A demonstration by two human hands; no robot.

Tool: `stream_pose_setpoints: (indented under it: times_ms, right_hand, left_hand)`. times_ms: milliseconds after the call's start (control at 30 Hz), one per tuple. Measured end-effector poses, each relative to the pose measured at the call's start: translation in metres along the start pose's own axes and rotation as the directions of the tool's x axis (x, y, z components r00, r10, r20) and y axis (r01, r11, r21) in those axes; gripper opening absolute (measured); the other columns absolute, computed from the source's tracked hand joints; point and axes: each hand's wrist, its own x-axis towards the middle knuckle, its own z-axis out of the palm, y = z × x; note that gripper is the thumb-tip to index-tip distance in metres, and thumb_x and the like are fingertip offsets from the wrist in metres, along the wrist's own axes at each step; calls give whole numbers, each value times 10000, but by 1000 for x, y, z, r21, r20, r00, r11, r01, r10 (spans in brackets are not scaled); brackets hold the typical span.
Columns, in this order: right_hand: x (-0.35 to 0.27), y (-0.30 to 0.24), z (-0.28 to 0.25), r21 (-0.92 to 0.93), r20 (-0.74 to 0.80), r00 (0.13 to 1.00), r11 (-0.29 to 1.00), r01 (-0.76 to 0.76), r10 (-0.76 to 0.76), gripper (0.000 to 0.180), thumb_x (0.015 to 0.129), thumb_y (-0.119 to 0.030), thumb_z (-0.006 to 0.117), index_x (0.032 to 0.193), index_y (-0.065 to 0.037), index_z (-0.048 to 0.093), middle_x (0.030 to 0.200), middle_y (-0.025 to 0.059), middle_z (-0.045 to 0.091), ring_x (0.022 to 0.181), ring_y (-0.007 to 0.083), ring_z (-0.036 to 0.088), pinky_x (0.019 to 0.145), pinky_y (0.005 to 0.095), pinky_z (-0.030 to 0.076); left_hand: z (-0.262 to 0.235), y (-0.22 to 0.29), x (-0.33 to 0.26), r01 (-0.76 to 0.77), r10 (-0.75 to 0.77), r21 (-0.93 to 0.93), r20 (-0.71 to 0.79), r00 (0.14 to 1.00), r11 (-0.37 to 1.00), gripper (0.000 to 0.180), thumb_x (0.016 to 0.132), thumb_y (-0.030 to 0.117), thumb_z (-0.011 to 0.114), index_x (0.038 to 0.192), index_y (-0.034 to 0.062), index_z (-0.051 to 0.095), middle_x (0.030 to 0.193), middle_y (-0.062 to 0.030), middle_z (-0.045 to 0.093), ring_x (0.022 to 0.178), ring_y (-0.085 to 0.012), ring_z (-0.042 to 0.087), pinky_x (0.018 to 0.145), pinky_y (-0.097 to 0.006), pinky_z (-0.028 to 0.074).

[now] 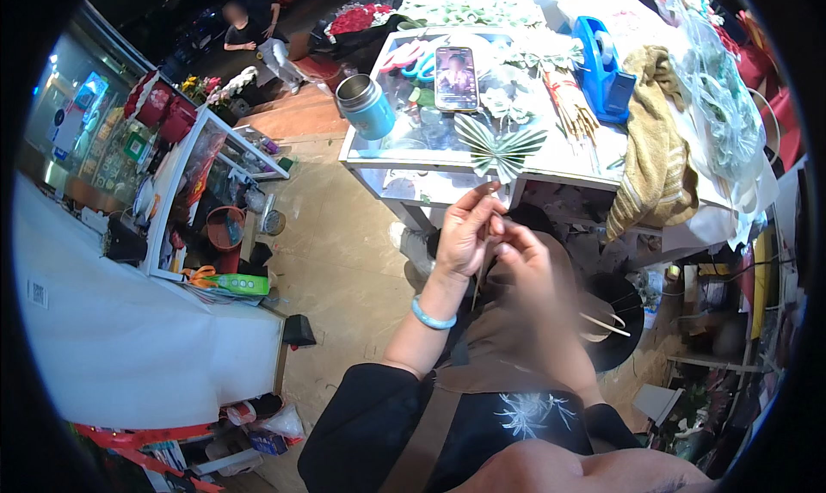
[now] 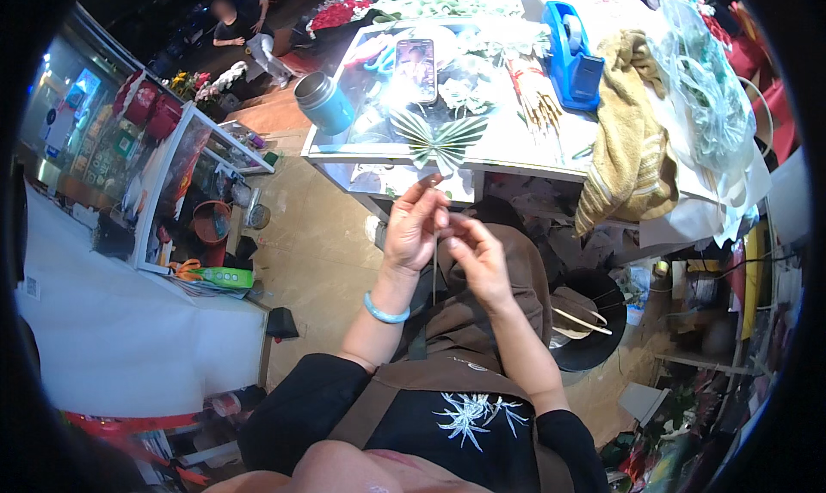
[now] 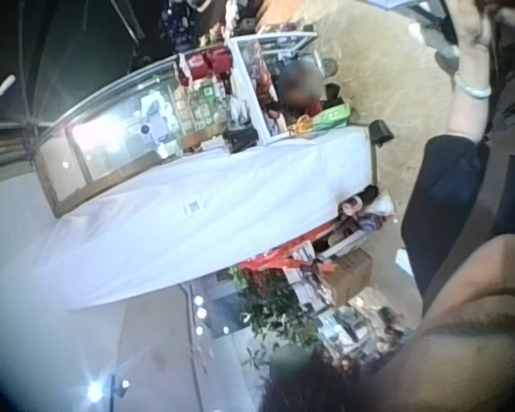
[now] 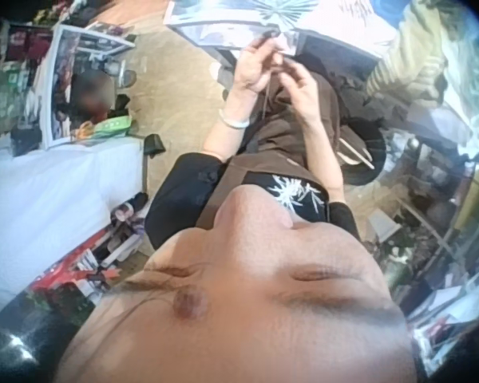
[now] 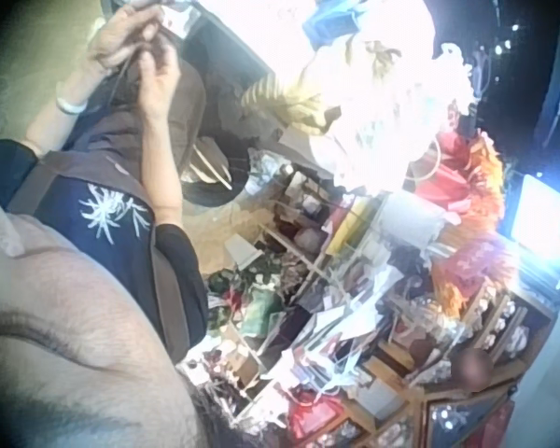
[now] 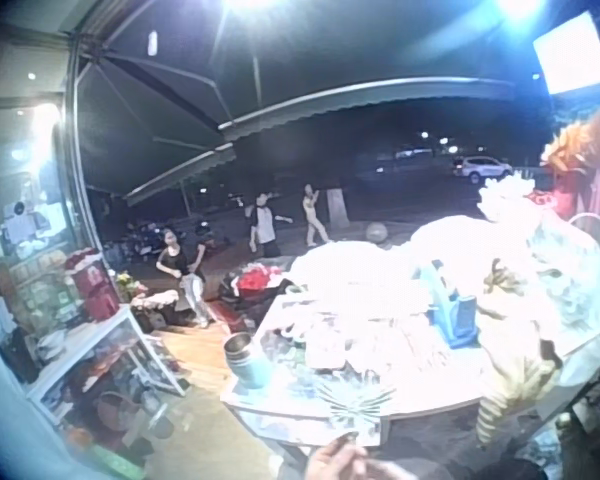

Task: The person assembles a small green paper fan by inserting thin sticks into its center and securing them with a thin wire. They repeatedly adjust the fan's shape and position the sticks to maintain symmetry. The completed fan is placed on the table among other similar items.

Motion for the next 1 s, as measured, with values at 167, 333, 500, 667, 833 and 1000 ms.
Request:
stream_pose_setpoints:
  times_ms: [167, 333, 500, 667, 833, 1000]
  right_hand:
    - [-9, 16, 16, -115, 46, 998, 993, -33, 39, 162, 876, -47, 557, 1017, 32, 558, 864, 8, 584, 804, 63, 534, 749, 214, 437]
    - [-11, 20, 11, -232, 58, 998, 973, 15, -1, 101, 885, -37, 530, 951, 32, 562, 769, 4, 557, 686, 58, 496, 632, 207, 431]
    - [-13, 27, 8, -248, 50, 999, 969, 22, -10, 136, 893, -43, 504, 988, 35, 564, 778, 11, 562, 674, 64, 492, 622, 212, 431]
    - [-13, 27, 7, -233, 60, 998, 972, 1, 13, 143, 896, -51, 497, 992, 28, 567, 788, 9, 569, 673, 58, 489, 621, 208, 429]
    - [-15, 25, 7, -228, 118, 993, 974, 14, 13, 142, 894, -58, 505, 992, 21, 570, 777, 3, 565, 665, 52, 483, 617, 203, 422]
    - [-13, 16, 9, -294, 71, 995, 952, 83, -65, 175, 866, -92, 570, 1001, 20, 571, 874, 12, 567, 705, 53, 487, 634, 199, 418]
  left_hand:
    - [-2, 8, 0, -25, 25, 9, 9, 1000, 1000, 219, 888, 97, 558, 1082, -5, 560, 817, -84, 626, 619, -113, 578, 569, -202, 487]
    - [1, 6, -3, -27, 27, -2, 54, 998, 1000, 204, 887, 90, 555, 1066, -9, 553, 832, -98, 627, 654, -141, 602, 611, -221, 502]
    - [3, 6, -2, -8, 7, 12, 79, 997, 1000, 256, 892, 132, 557, 1097, -21, 543, 851, -113, 627, 692, -167, 619, 648, -238, 512]
    - [7, 9, -1, -6, 0, 90, 73, 997, 996, 284, 898, 166, 554, 1118, -13, 540, 878, -112, 631, 724, -169, 624, 673, -242, 510]
    - [17, 11, 5, -101, 101, 87, 3, 995, 991, 238, 895, 180, 561, 1062, 10, 564, 886, -93, 638, 772, -169, 628, 674, -243, 506]
    - [23, 15, 12, -167, 172, 95, -41, 984, 981, 169, 877, 170, 592, 929, 10, 608, 825, -78, 643, 700, -152, 618, 631, -229, 493]
